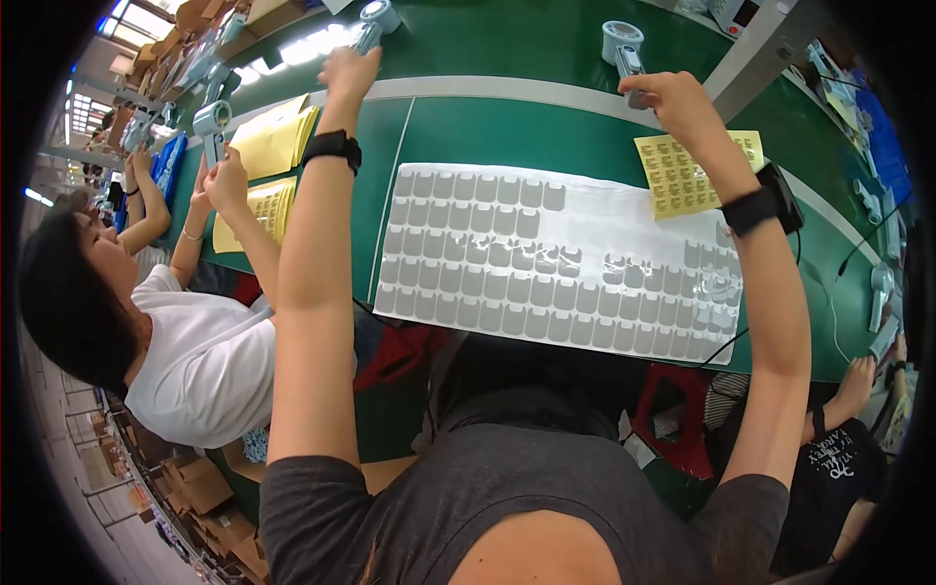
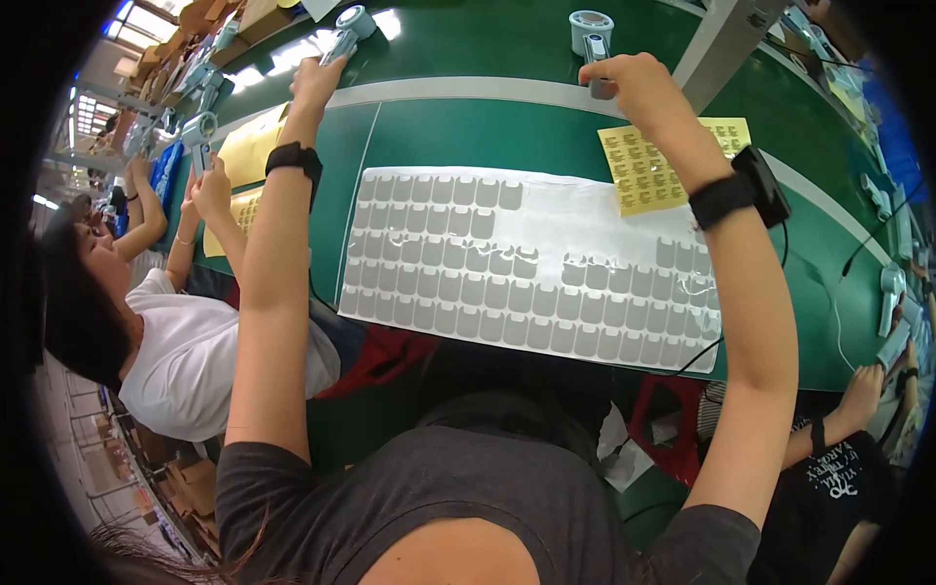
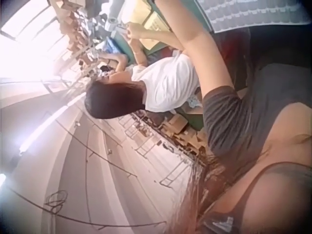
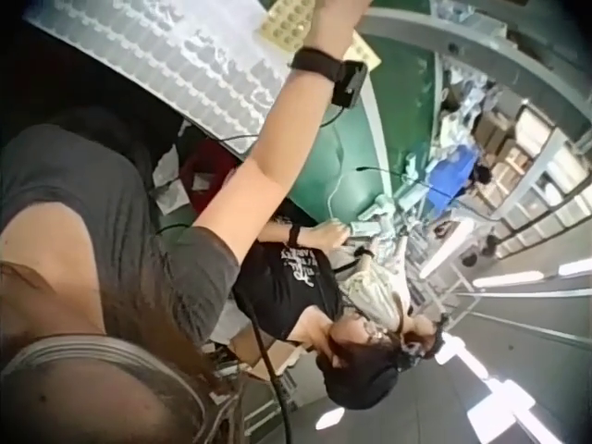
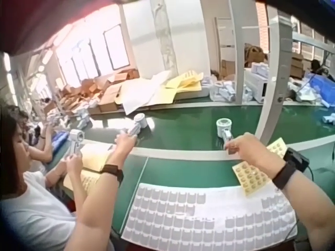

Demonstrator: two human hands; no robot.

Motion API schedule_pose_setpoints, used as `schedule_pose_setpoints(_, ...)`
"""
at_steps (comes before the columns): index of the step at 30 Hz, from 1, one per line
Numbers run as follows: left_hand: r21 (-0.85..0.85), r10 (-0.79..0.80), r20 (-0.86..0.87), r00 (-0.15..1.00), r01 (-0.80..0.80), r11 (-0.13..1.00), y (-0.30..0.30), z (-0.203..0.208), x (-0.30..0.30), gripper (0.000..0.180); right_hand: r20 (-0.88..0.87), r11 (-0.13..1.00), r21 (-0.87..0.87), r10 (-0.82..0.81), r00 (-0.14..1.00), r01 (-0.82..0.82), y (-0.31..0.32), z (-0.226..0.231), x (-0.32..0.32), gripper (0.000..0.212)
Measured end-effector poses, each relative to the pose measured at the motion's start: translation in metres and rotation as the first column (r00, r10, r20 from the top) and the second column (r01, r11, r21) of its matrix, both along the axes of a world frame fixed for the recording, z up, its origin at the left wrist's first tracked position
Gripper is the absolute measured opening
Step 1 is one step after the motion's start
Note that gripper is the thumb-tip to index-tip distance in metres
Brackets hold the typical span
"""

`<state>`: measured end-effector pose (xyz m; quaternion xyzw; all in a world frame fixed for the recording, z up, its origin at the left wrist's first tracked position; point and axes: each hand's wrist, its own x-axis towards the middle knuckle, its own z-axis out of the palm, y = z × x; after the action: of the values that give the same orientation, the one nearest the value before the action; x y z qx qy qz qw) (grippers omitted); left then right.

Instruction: The person picks up a handheld fan, peels a sticker from a sheet, and presses it onto the bottom of the fan before placing it back on the line.

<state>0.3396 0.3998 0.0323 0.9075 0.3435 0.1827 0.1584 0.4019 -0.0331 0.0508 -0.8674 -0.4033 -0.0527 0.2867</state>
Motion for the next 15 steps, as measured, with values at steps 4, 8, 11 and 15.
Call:
schedule_pose_setpoints(4,0.026,0.254,-0.115,0.960,-0.253,0.967,0.046,-0.032,0.013,0.083,0.063,0.982,-0.157,-0.094,0.994,0.102,0.004,-0.014,0.012,0.035)
schedule_pose_setpoints(8,-0.007,0.117,-0.099,0.988,-0.119,0.993,0.051,-0.054,0.031,0.073,-0.021,0.977,-0.107,-0.188,0.982,0.185,-0.009,-0.028,0.008,0.033)
schedule_pose_setpoints(11,0.031,0.046,-0.067,0.997,-0.044,0.999,0.053,-0.053,0.037,0.065,0.253,0.962,-0.112,-0.215,0.943,0.249,-0.019,-0.011,-0.036,0.030)
schedule_pose_setpoints(15,0.161,-0.084,0.171,0.982,0.056,0.985,0.035,-0.035,0.025,0.050,0.136,0.961,0.161,-0.247,0.960,0.224,-0.038,0.006,-0.128,0.021)
